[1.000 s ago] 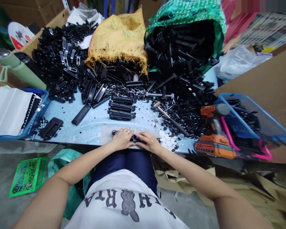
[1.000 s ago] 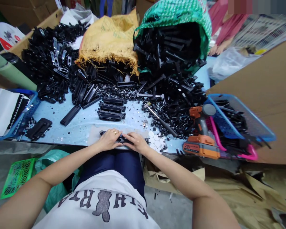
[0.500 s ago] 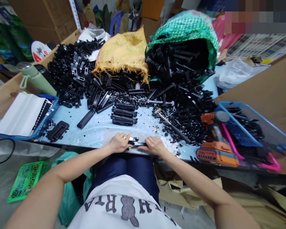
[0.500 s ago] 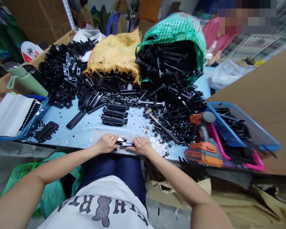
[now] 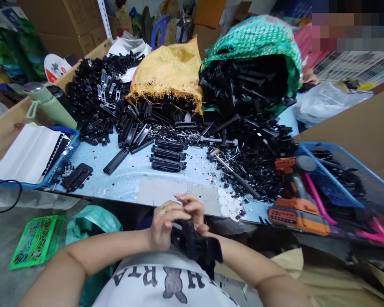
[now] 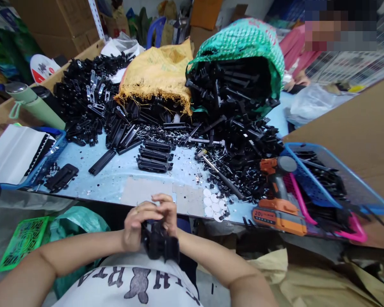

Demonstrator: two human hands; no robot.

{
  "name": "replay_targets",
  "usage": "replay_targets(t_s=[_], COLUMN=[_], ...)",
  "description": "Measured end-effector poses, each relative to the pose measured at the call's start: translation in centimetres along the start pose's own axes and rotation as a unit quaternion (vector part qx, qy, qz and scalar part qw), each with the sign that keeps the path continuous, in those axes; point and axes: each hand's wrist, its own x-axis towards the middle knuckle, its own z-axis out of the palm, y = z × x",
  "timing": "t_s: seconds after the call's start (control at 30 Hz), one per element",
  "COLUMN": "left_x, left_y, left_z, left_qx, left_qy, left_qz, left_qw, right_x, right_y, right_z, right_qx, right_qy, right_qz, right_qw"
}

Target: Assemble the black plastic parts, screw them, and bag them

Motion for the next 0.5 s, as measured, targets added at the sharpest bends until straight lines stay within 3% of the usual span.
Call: replay_targets(t_s=[0.07, 0.1, 0.17, 0.23, 0.3, 0.37, 0.43, 0.5], left_x=[-0.3, -0.4, -0.5, -0.4, 0.0, 0.7, 1.7, 2.8], left_y=[-1.4, -2.2, -4.2, -6.7, -9.3, -11.6, -13.1, -13.7], left_z=[0.0, -0.3, -1.3, -2.7, -3.9, -4.4, -4.0, -3.6], left_qx=[0.043, 0.078, 0.192, 0.330, 0.437, 0.506, 0.549, 0.562], left_qy=[0.006, 0.002, -0.015, -0.073, -0.169, -0.237, -0.243, -0.232], left_qz=[0.036, 0.073, 0.133, 0.141, 0.093, 0.029, -0.034, -0.064], left_qw=[0.998, 0.994, 0.972, 0.930, 0.879, 0.829, 0.799, 0.791], right_x=[-0.1, 0.5, 2.8, 6.7, 11.6, 16.6, 20.6, 23.2], right_y=[2.3, 3.4, 5.7, 8.6, 12.2, 16.0, 19.3, 21.6], right_z=[1.4, 1.6, 1.1, -0.6, -2.6, -4.6, -6.0, -6.8], right_qx=[-0.059, -0.083, -0.137, -0.208, -0.309, -0.434, -0.548, -0.623], right_qy=[0.076, 0.081, 0.014, -0.144, -0.238, -0.270, -0.293, -0.316], right_qz=[0.022, 0.021, 0.002, -0.034, -0.052, -0.014, 0.017, 0.035], right_qw=[0.995, 0.993, 0.990, 0.967, 0.919, 0.859, 0.783, 0.715])
